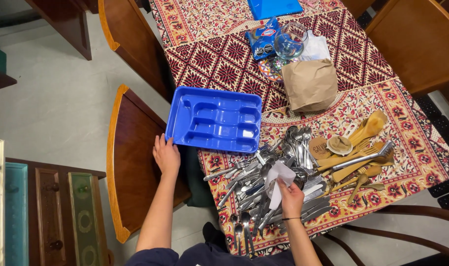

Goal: Wiping silverware with a cloth and sorting them into a blue plastic tray

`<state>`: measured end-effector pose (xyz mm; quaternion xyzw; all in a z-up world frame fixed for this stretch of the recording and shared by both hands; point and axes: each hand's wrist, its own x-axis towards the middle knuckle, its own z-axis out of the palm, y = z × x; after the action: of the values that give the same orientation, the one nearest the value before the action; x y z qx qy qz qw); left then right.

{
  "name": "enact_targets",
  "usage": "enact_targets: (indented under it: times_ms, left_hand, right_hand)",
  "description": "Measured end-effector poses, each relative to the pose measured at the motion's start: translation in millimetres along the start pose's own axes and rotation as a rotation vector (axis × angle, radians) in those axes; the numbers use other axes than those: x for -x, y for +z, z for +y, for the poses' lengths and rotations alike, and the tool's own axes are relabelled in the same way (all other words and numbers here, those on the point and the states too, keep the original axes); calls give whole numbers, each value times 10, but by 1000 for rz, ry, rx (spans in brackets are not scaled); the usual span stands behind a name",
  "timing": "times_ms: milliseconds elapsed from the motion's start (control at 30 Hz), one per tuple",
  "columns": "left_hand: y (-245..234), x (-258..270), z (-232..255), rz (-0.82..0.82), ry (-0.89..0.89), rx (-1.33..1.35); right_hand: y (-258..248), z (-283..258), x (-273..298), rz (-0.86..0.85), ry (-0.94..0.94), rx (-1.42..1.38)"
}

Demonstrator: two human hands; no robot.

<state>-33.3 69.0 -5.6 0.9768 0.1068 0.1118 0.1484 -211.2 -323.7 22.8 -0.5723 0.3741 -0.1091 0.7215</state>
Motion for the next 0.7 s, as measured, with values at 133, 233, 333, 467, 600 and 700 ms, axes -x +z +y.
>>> enact_targets:
  times_ms: [133, 233, 333, 467, 600, 700]
  left_hand:
    - [79, 105, 214, 25, -328, 452]
    - [292, 224, 372, 32, -583, 688]
    - [11, 324, 835, -375, -521, 593]
    - [84, 117, 1025, -333, -584, 577]
    - [234, -297, 979, -334, -672, 490]
    - [95, -470, 955, -284, -616, 670]
  right_hand:
    - [42, -77, 77, -13, 8, 23]
    - [45, -44, 73, -12, 7, 43]
    - [65, -36, 64, -4, 10, 40]
    - [57, -15, 36, 5, 7, 48]
    - [34, 3, -27, 23, -6, -5]
    - [19, -122, 10, 52, 19, 38]
